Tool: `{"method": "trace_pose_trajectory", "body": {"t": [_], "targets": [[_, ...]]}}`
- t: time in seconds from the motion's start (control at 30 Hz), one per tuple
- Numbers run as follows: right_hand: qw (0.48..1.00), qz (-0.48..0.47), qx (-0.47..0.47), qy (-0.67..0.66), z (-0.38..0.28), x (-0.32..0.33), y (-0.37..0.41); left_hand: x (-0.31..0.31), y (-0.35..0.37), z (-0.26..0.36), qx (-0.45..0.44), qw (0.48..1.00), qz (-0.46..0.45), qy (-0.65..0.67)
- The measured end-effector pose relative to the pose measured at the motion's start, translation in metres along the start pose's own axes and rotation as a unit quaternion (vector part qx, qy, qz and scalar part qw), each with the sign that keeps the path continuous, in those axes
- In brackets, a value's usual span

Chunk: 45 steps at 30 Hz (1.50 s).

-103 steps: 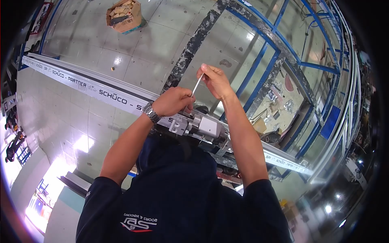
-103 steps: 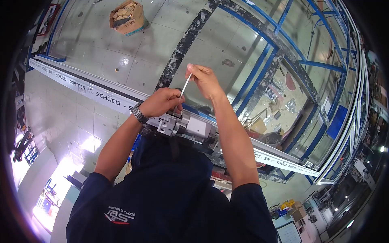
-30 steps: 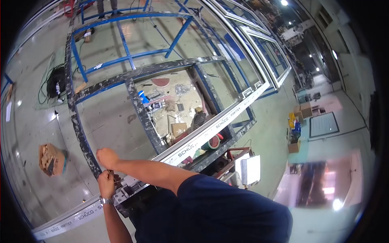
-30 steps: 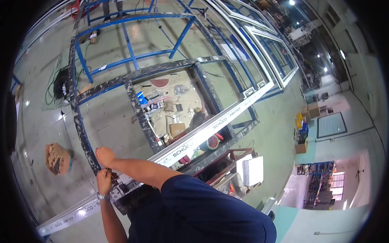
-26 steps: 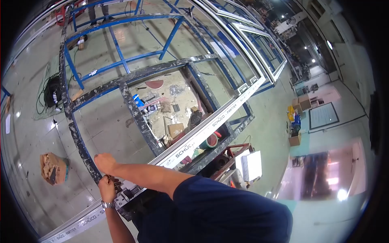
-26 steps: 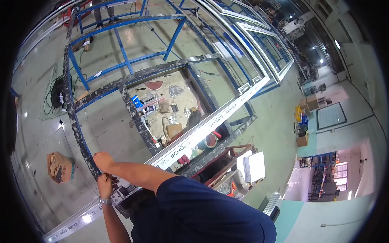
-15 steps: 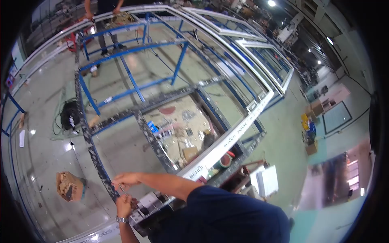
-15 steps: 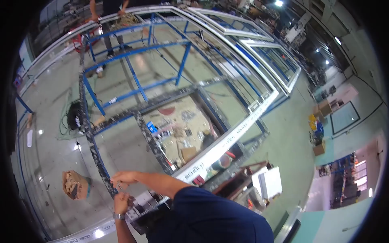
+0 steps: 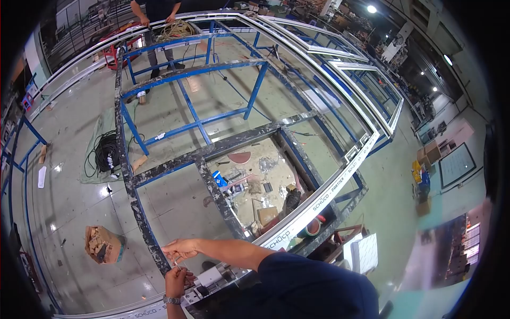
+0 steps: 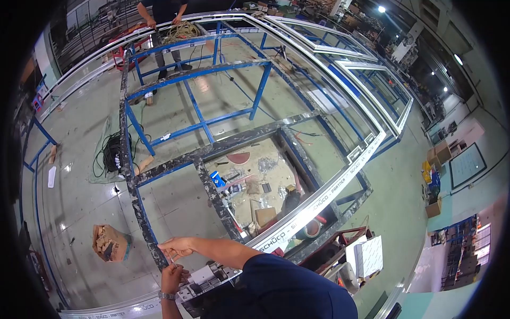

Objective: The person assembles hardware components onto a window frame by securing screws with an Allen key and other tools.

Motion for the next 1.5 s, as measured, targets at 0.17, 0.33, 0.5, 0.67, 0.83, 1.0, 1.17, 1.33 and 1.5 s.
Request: {"method": "trace_pose_trajectory", "body": {"t": [0.17, 0.33, 0.5, 0.67, 0.83, 1.0, 1.17, 1.33, 1.5], "targets": [[0.999, 0.037, 0.01, 0.014, 0.002, 0.009, -0.004, -0.002, 0.0, 0.003, -0.015, 1.0, 0.012, -0.015], [0.995, 0.026, 0.056, 0.082, -0.008, -0.003, 0.012, 0.002, -0.006, 0.015, -0.082, 0.987, 0.013, -0.137], [0.794, 0.246, 0.165, 0.532, -0.062, -0.057, 0.116, 0.026, 0.037, 0.063, -0.224, 0.957, 0.173, -0.069], [0.809, 0.291, 0.342, 0.378, -0.007, -0.12, 0.2, -0.06, 0.113, 0.12, -0.225, 0.969, 0.043, -0.097], [0.865, 0.281, 0.409, 0.075, 0.029, -0.113, 0.272, -0.115, 0.159, 0.117, -0.321, 0.919, 0.024, -0.226], [0.775, 0.497, 0.35, 0.175, 0.064, -0.043, 0.375, -0.048, 0.189, 0.077, -0.362, 0.792, 0.248, -0.424], [0.494, 0.426, 0.34, 0.678, 0.073, -0.078, 0.331, -0.044, 0.183, 0.041, -0.394, 0.661, 0.187, -0.61], [0.431, 0.334, 0.302, 0.782, 0.066, -0.07, 0.307, -0.045, 0.163, 0.039, -0.432, 0.607, 0.184, -0.64], [0.407, 0.279, 0.291, 0.819, 0.049, -0.079, 0.307, -0.043, 0.163, 0.038, -0.457, 0.578, 0.184, -0.65]]}}
Point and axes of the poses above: each hand's wrist, its own y-axis away from the middle knuckle, its own x-axis out of the back of the hand, z = x × y, the point moved 7 cm from there along -y, towards the middle knuckle
